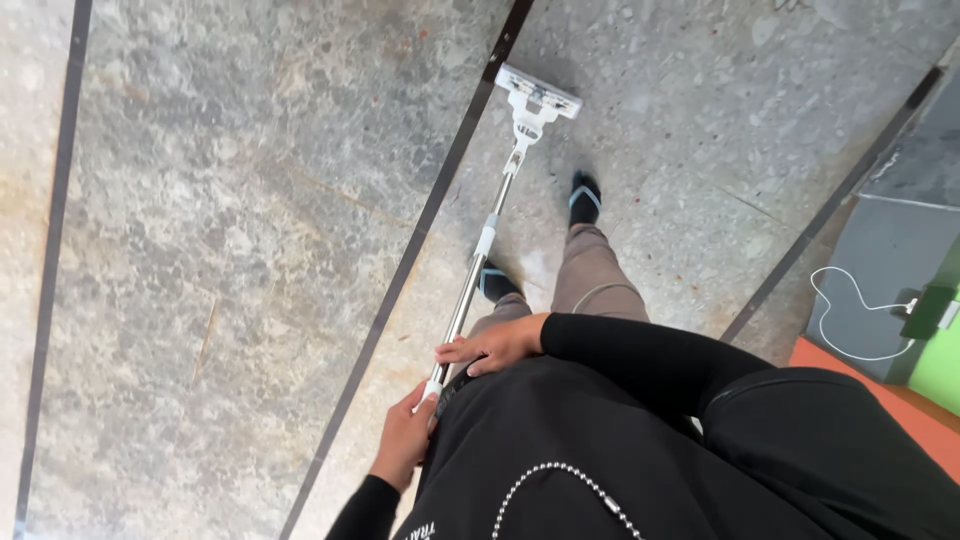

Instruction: Mopping a tiled corridor floor with a spray mop.

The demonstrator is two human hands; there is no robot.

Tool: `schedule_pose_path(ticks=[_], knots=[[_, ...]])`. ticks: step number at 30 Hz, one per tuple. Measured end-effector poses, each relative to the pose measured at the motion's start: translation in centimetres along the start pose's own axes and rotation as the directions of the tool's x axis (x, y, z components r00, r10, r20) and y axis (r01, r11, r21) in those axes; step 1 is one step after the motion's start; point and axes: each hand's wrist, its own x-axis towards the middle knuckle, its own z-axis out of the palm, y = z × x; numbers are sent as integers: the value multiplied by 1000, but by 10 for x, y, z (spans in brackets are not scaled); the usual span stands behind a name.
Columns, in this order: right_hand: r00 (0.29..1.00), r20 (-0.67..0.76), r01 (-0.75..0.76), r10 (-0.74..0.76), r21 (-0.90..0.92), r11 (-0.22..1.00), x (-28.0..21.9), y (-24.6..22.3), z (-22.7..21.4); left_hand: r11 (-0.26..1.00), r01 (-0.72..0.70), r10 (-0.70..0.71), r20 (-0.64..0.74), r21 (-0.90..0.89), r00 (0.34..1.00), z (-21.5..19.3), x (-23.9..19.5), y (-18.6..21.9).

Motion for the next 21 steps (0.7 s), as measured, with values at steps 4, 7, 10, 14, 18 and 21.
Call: schedule_pose_path(ticks=[4,7,10,14,18,21], knots=[[972,-94,-210,216,72,975,-38,-49,-34,919,-394,395,32,-15,918,32,60,4],[878,-339,-364,339,-12,931,-82,-64,-72,963,-263,262,31,56,965,90,53,101],[724,-561,-450,401,57,891,-137,-62,-135,964,-262,260,50,37,964,158,89,171],[553,-810,-540,194,-172,824,-232,-43,-243,937,-345,350,137,-58,927,260,168,258],[270,-900,-758,343,22,652,-313,-69,-354,925,-369,380,168,-92,910,361,199,377],[226,-942,-820,250,-46,570,-381,-46,-417,894,-416,444,217,-167,869,436,248,442]])
